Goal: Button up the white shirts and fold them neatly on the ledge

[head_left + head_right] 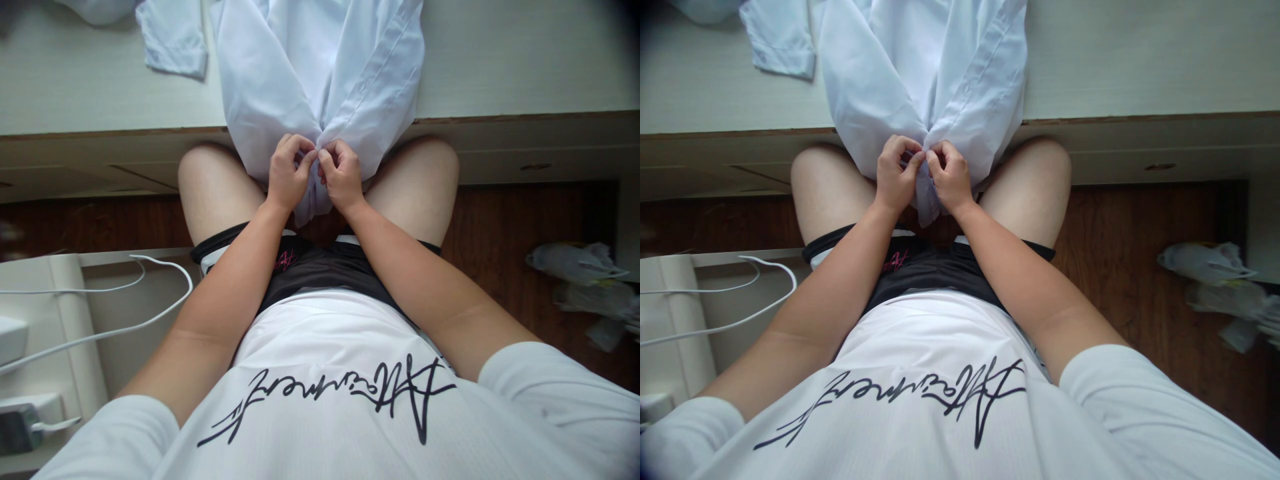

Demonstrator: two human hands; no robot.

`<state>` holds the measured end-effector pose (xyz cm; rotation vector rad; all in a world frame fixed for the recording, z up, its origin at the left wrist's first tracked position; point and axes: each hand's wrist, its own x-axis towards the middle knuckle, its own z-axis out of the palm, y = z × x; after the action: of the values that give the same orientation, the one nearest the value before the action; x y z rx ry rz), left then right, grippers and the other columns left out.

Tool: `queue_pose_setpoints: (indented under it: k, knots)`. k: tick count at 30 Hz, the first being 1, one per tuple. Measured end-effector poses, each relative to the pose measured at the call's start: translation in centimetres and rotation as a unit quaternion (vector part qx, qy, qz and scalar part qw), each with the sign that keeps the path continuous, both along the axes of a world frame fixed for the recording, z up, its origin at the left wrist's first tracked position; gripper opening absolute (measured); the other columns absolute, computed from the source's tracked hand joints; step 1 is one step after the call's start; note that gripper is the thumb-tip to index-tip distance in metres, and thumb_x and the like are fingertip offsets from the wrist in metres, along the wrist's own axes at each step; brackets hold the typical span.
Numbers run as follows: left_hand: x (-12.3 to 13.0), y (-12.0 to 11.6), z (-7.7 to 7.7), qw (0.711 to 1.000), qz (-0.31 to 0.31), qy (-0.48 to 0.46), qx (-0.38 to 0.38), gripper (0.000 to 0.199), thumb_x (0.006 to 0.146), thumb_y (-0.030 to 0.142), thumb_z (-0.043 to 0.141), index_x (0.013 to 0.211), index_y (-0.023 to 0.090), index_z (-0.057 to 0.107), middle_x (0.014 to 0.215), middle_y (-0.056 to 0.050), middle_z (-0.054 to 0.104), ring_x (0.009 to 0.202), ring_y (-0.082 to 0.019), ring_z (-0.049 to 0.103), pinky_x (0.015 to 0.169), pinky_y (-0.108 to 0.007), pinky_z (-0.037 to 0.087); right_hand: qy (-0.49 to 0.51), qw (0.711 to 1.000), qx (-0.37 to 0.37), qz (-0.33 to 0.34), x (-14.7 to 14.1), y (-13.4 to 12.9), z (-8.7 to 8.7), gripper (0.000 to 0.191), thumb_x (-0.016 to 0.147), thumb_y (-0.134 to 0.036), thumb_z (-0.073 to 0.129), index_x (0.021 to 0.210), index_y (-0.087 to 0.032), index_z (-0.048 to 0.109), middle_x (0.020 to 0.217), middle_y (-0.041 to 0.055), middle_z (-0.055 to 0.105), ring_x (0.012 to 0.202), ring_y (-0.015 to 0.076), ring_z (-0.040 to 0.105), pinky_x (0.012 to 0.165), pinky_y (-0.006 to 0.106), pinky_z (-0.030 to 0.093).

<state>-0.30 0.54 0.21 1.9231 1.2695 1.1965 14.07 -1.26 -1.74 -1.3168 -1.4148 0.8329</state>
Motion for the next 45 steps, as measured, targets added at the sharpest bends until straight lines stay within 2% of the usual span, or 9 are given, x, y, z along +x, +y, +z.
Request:
queue_pose_setpoints:
  k: [8,14,21,33,45]
  knots:
    - [-0.2,0.3,-0.2,1.000,0.002,-0.005,-0.012,0.036,0.095,0.061,0.060,0.088,0.026,0.065,0.092,-0.006,0.066,0.100,-0.024,0.067,0.094,-0.041,0.055,-0.020,1.000,0.000,0.012,0.0,-0.1,0.1,0.051,0.100,-0.072,0.036,0.091,-0.025,0.056,0.082,0.0005,0.062,0.091,0.0201,0.068,0.089,0.042,0.060]
    - [-0.1,0.2,-0.1,0.998,-0.001,-0.039,-0.049,0.047,0.091,0.071,0.058,0.086,0.025,0.066,0.078,-0.002,0.064,0.089,-0.023,0.069,0.086,-0.040,0.056,-0.054,0.998,0.006,0.020,0.2,-0.7,1.1,0.048,0.100,-0.070,0.041,0.088,-0.026,0.055,0.081,0.0007,0.063,0.090,0.0207,0.067,0.092,0.042,0.058]
    - [-0.4,0.6,-0.8,0.996,-0.001,-0.059,-0.069,0.048,0.089,0.071,0.061,0.080,0.024,0.065,0.071,-0.001,0.062,0.082,-0.022,0.069,0.078,-0.038,0.057,-0.070,0.997,-0.003,0.041,0.2,-1.0,2.1,0.039,0.099,-0.063,0.050,0.088,-0.027,0.055,0.085,0.0022,0.065,0.097,0.0228,0.067,0.098,0.044,0.056]
    - [-0.5,0.7,-0.8,0.995,-0.007,-0.068,-0.067,0.043,0.091,0.067,0.063,0.084,0.024,0.068,0.072,-0.002,0.065,0.085,-0.023,0.071,0.081,-0.038,0.058,-0.083,0.996,0.011,0.039,0.3,-0.9,1.6,0.032,0.101,-0.056,0.052,0.090,-0.027,0.057,0.086,0.0022,0.063,0.100,0.0235,0.066,0.099,0.045,0.056]
    - [-0.2,0.5,-0.7,0.996,0.014,-0.060,-0.069,0.045,0.093,0.067,0.059,0.082,0.025,0.066,0.073,-0.002,0.067,0.086,-0.022,0.071,0.083,-0.037,0.058,-0.063,0.998,0.006,0.025,0.1,-0.8,1.7,0.036,0.101,-0.060,0.049,0.090,-0.026,0.057,0.087,0.0021,0.065,0.101,0.0232,0.067,0.099,0.045,0.056]
